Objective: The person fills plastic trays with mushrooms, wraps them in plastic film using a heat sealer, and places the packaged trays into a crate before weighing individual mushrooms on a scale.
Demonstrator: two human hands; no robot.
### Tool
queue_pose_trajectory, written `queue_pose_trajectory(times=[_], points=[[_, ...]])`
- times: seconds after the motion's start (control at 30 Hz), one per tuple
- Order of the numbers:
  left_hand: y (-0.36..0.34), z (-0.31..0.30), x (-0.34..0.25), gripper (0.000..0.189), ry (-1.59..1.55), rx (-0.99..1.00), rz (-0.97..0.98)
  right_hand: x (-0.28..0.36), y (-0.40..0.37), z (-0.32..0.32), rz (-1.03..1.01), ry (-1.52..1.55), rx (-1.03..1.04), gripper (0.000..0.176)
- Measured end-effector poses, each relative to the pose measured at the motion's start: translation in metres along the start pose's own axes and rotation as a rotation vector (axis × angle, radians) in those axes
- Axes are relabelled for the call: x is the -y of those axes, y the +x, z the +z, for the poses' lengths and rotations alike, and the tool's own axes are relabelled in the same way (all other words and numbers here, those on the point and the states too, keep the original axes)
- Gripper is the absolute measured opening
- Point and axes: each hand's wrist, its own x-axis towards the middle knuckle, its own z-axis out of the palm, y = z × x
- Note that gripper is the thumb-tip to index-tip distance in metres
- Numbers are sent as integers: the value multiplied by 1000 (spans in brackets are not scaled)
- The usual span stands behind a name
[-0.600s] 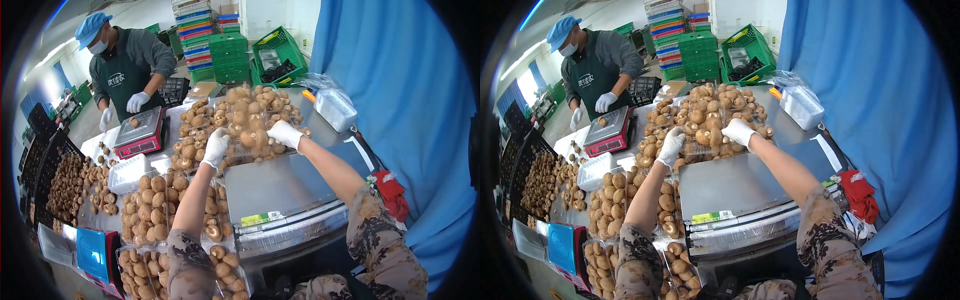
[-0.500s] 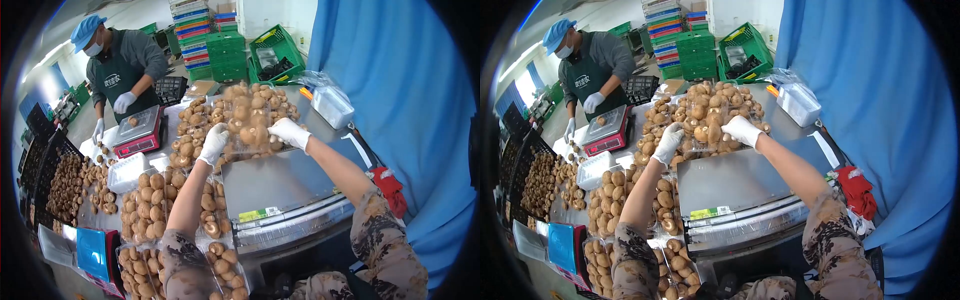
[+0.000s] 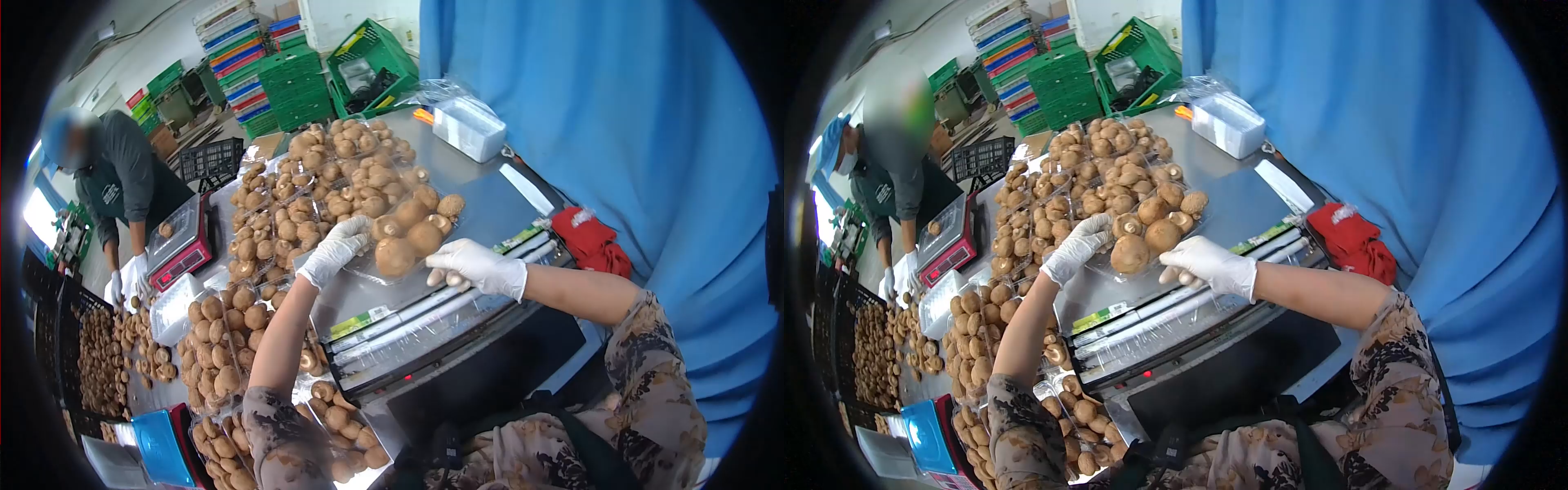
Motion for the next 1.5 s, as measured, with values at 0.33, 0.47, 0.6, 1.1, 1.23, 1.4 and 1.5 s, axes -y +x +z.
queue_pose_trajectory(times=[0.33, 0.47, 0.6, 1.1, 1.23, 1.4, 1.5], points=[[18, 11, 1, 33, 607, -13, 175, -13, -35, 16, -655, -935, -68, 25], [6, 16, -5, 31, 504, -201, 143, 4, -18, 36, -1218, -1310, -214, 33], [-23, 15, -19, 22, 455, -378, 80, -7, 13, 49, -1258, -1421, -100, 38], [-47, 58, -19, 50, 1162, -386, 322, 17, 19, -30, -556, -431, 43, 33], [-50, 53, -13, 52, 1073, -429, 307, 17, 5, -8, -610, -617, 36, 37], [-63, 40, -13, 56, 1062, -458, 201, 20, 11, 17, -763, -967, -50, 36], [-61, 36, 5, 62, 1053, -379, 183, 5, 32, 20, -963, -1210, -88, 30]])
